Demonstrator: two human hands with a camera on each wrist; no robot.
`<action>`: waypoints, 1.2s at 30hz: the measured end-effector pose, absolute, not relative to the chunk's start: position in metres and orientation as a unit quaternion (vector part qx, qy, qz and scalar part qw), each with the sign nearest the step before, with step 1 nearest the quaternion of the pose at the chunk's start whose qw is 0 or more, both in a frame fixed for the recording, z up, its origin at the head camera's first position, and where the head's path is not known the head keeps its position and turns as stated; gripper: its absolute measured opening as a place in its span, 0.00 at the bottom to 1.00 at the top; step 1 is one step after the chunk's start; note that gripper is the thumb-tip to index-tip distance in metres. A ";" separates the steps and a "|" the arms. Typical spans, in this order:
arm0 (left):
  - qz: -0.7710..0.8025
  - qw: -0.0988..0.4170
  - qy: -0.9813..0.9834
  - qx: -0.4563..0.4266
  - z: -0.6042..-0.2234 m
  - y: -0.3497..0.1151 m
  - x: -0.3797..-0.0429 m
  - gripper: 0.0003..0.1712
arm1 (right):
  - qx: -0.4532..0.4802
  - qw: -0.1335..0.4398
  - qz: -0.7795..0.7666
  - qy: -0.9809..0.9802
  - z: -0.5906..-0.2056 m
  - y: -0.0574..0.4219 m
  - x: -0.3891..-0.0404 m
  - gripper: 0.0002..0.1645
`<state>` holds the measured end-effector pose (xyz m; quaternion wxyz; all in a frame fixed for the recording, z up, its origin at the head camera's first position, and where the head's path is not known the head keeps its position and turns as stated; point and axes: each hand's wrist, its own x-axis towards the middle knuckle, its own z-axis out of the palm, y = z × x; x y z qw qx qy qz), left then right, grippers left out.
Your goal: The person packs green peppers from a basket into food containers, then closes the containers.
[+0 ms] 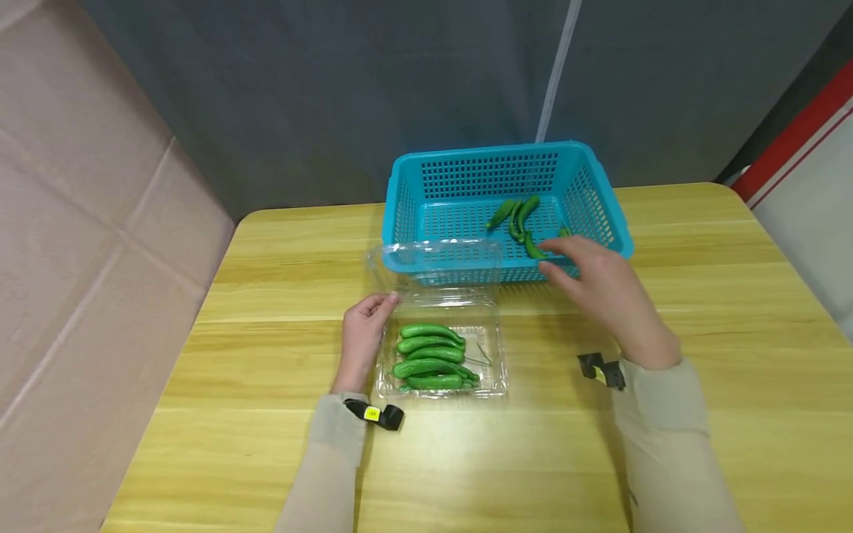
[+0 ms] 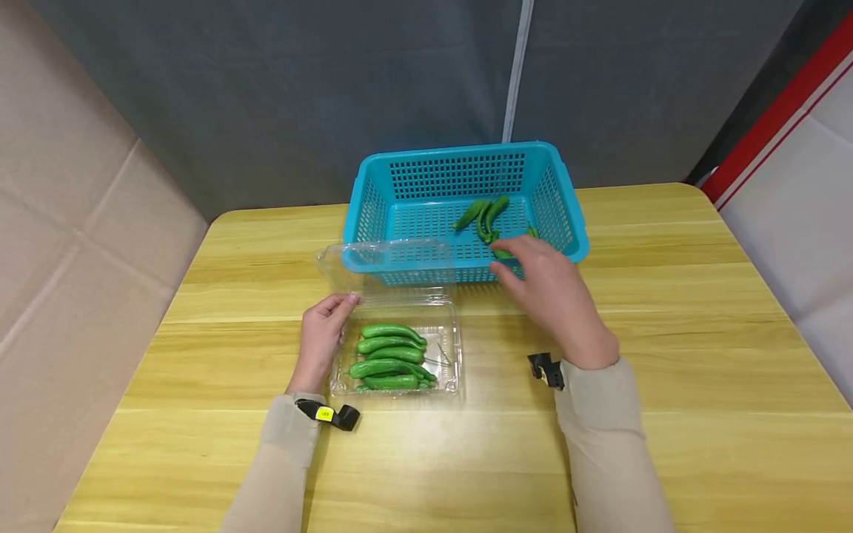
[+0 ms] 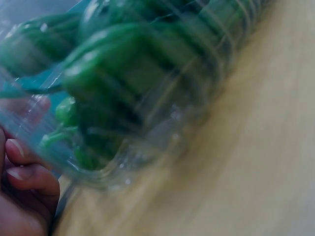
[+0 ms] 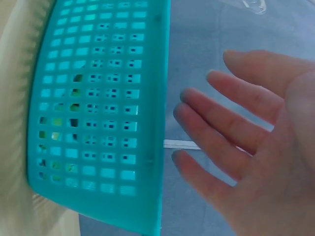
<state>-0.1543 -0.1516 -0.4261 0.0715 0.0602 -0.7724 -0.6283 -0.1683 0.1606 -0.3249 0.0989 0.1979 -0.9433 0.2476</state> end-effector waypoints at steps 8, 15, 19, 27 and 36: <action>-0.632 0.070 -0.770 0.060 -0.429 -0.153 -0.156 0.17 | 0.170 0.100 0.261 -0.945 -0.334 0.166 -0.175 0.23; -0.631 0.069 -0.770 0.062 -0.427 -0.153 -0.154 0.17 | 0.144 0.078 0.260 -0.952 -0.340 0.171 -0.180 0.25; -0.627 0.072 -0.774 0.060 -0.425 -0.151 -0.154 0.16 | 0.137 0.065 0.252 -0.956 -0.341 0.172 -0.186 0.27; -0.629 0.075 -0.772 0.060 -0.424 -0.150 -0.153 0.17 | 0.109 -0.016 0.217 -0.970 -0.332 0.171 -0.201 0.28; -0.631 0.075 -0.771 0.053 -0.428 -0.151 -0.155 0.18 | 0.109 -0.113 0.186 -0.970 -0.325 0.174 -0.224 0.32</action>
